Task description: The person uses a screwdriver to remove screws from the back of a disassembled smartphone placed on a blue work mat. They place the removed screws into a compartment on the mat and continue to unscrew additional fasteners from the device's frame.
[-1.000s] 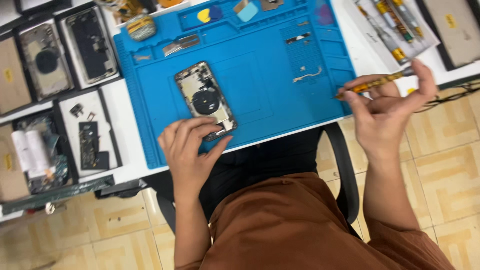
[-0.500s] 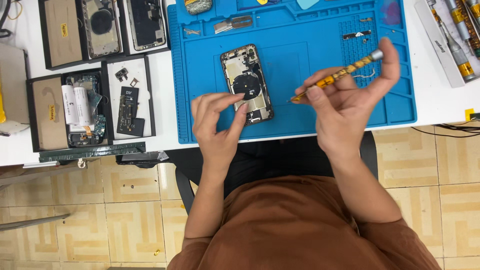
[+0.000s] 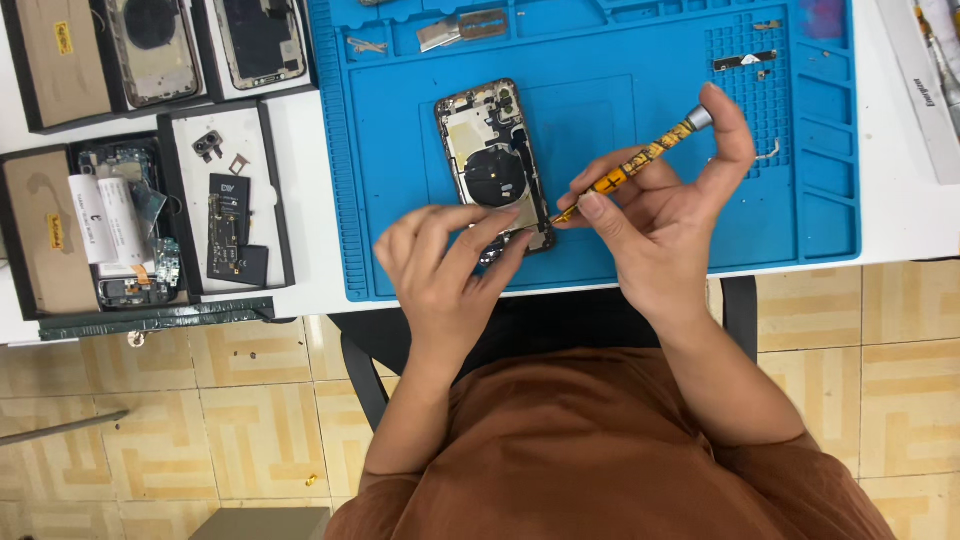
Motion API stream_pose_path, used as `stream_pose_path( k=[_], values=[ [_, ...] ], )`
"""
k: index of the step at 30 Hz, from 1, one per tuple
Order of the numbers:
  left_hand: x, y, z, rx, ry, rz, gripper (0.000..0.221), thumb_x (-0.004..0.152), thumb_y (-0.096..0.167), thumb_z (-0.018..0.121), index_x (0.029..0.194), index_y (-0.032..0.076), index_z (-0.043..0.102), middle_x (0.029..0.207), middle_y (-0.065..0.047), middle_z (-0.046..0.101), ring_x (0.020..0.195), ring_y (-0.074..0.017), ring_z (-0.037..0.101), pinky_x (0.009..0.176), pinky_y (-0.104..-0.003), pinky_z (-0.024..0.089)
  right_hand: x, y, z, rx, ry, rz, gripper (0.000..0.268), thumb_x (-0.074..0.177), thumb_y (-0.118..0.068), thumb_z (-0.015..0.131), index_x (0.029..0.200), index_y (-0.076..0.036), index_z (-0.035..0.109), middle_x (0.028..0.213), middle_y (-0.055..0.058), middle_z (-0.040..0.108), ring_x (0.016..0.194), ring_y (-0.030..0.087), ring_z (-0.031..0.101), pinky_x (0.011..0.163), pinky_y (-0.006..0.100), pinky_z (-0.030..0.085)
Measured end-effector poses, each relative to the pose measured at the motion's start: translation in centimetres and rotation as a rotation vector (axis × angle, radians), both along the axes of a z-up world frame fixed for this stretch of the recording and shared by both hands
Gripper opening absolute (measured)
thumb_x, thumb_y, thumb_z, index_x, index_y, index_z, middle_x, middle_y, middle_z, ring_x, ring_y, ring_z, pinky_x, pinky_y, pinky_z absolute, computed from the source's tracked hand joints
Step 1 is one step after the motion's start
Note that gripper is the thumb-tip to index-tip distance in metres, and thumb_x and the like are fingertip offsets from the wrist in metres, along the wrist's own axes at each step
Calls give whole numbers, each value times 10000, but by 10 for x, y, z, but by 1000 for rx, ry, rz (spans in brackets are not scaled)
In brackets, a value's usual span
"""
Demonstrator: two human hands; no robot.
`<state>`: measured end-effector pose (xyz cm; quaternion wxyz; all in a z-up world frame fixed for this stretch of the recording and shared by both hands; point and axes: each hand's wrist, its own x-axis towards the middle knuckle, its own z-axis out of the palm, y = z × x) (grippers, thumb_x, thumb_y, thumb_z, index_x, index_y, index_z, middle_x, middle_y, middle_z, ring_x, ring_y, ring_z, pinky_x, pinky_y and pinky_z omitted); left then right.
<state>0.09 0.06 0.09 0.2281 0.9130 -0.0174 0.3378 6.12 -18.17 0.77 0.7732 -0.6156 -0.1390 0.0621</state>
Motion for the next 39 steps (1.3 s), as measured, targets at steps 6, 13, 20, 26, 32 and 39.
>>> stream_pose_path(
  k=[6, 13, 20, 26, 32, 39],
  values=[
    [-1, 1, 0, 31, -25, -40, 204, 927, 277, 906, 1022, 252, 727, 1028, 82, 698, 968, -181, 647, 891, -366, 334, 0, 7, 8, -51, -108, 56, 815, 1066, 118, 661, 1561, -306, 171, 1039, 289, 627, 951, 360, 711, 834, 441, 681],
    [-2, 2, 0, 34, -43, -66, 132, 939, 267, 879, 1009, 264, 767, 992, 98, 679, 964, -191, 641, 895, -388, 336, -1, 9, 8, -52, -134, 92, 816, 1056, 128, 656, 1561, -293, 171, 1051, 312, 638, 945, 365, 712, 855, 439, 678],
    [-2, 2, 0, 28, -64, -77, 113, 940, 249, 870, 974, 253, 763, 970, 98, 673, 961, -187, 640, 881, -386, 330, -3, 10, 8, -64, -156, 76, 803, 1046, 125, 664, 1544, -276, 179, 1044, 307, 637, 946, 361, 708, 835, 418, 662],
    [-2, 2, -1, 28, -74, -77, 144, 921, 241, 894, 953, 240, 754, 960, 86, 677, 956, -187, 644, 878, -389, 340, -4, 11, 8, -69, -189, 69, 801, 1046, 129, 654, 1540, -282, 175, 1059, 314, 634, 939, 384, 715, 859, 440, 660],
    [-1, 2, -1, 18, -80, -82, 132, 922, 236, 886, 944, 231, 755, 942, 83, 671, 944, -183, 645, 882, -385, 340, -4, 13, 9, -81, -236, 74, 796, 1035, 145, 651, 1522, -279, 185, 1064, 316, 630, 921, 385, 718, 873, 441, 654],
    [-1, 2, -4, 26, -80, -74, 153, 912, 224, 897, 947, 223, 748, 945, 68, 675, 936, -191, 648, 881, -387, 344, -2, 15, 8, -97, -419, 103, 726, 1045, 112, 610, 1476, -291, 187, 1054, 322, 613, 882, 384, 712, 827, 412, 644]
  ],
)
